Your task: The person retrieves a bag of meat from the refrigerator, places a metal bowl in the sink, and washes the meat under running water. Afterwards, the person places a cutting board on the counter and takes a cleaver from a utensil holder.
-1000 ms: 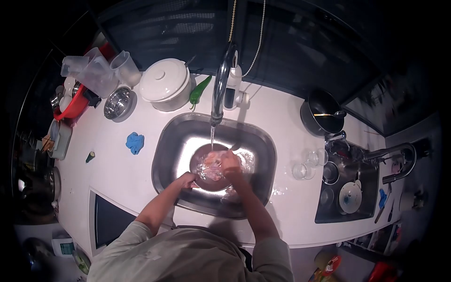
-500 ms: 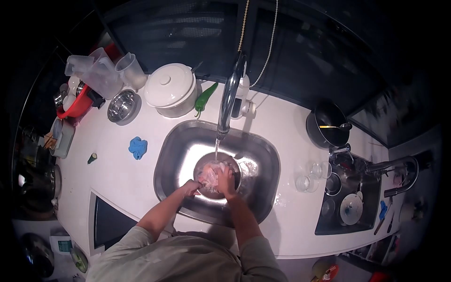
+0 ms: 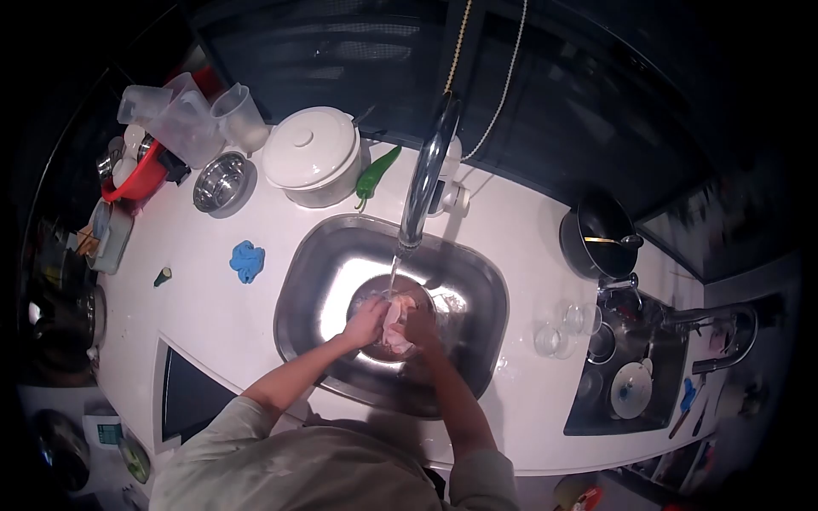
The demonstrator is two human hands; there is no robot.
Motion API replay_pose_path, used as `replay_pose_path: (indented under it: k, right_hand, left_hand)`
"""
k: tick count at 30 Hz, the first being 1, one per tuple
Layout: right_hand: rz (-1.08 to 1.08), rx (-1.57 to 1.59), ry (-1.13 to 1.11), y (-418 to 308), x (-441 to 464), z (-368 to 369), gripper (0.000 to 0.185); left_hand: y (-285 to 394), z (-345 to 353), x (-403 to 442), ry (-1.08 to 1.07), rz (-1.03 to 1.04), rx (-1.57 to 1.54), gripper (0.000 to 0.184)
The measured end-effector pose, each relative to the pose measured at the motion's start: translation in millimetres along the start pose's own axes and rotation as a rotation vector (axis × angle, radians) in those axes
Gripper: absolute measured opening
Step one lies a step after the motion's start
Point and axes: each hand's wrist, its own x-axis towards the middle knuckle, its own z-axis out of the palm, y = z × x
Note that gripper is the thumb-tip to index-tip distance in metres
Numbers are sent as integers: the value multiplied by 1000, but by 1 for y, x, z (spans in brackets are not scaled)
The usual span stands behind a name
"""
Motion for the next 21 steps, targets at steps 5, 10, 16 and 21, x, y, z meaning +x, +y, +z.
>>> replay_pose_path:
  k: [5, 10, 16, 21]
  right_hand:
    - [-214, -258, 111, 1, 2, 30, 108]
    - [-52, -218, 73, -15, 11, 28, 103]
    - [92, 24, -11, -27, 11, 9, 68]
    - [-431, 239, 305, 24, 15, 26, 47]
  left_hand:
    - [-3, 26, 11, -197, -142, 270, 92]
    - [-13, 32, 24, -176, -168, 375, 70]
    - [-25, 28, 40, -108, -230, 303, 31]
    - [-5, -6, 40, -177, -206, 263, 19]
